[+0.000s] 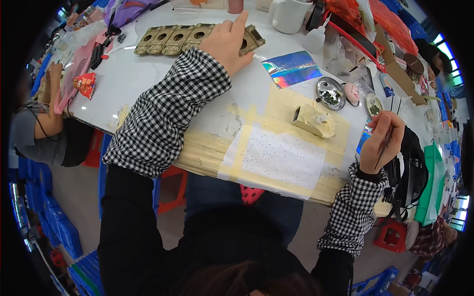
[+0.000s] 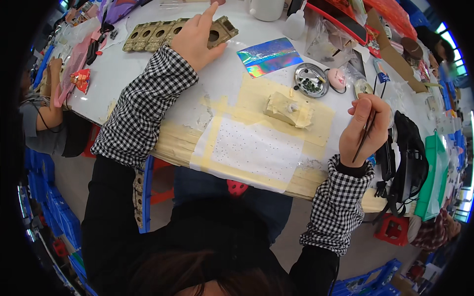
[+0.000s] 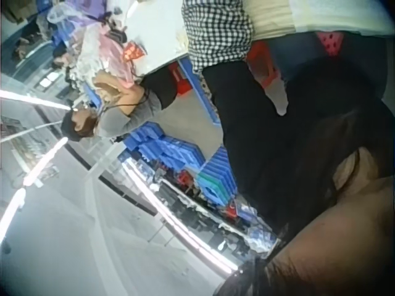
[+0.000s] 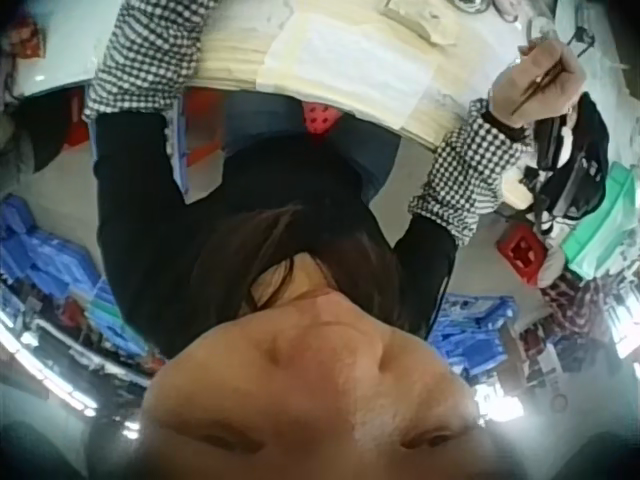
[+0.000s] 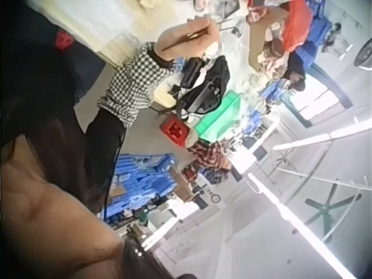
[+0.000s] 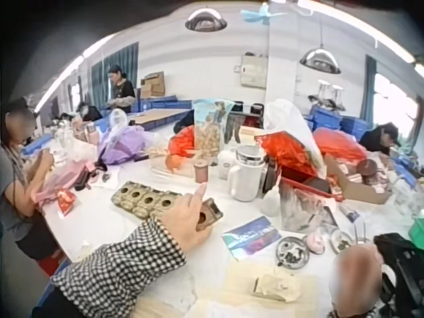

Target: Assemble and detail small plastic toy parts using tweezers and a marker.

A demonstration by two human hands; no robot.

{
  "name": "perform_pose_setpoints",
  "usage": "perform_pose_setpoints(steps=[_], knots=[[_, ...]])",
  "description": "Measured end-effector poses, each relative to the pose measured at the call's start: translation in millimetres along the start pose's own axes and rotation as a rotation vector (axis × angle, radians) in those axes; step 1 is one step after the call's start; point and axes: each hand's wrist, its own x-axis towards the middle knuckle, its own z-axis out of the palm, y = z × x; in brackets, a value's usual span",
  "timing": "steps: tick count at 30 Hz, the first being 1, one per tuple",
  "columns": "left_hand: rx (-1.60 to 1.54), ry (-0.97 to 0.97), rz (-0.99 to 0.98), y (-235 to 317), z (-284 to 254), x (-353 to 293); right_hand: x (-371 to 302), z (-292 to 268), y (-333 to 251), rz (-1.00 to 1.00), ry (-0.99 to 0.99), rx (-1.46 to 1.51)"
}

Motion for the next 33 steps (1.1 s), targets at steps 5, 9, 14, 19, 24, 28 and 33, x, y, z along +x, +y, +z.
perform_pose_setpoints(steps=[5, 9, 14, 19, 24, 28, 33], knots=[[-0.086, 0.246, 0.187, 9, -11, 3, -2, 3, -2, -0.035, -0.081, -0.092], [-0.304, 0.230, 0.151, 28, -27, 5, -3, 4, -12, -0.074, -0.148, -0.176], [-0.719, 0.004, 0.029, 66, -47, 4, 13, 0, -30, -0.359, -0.201, -0.179], [-1.584, -0.348, -0.500, 93, -59, -1, 28, -3, -42, -0.408, -0.235, -0.165], [-1.982, -0.483, -0.868, 81, -44, -9, 8, 3, -37, -0.335, -0.364, -0.182], [-2.332, -0.566, -0.816, 74, -40, -14, 0, 6, -37, -0.335, -0.473, -0.235], [-2.160, -0.510, -0.676, 77, -40, -21, 2, 7, -42, -0.339, -0.518, -0.281]])
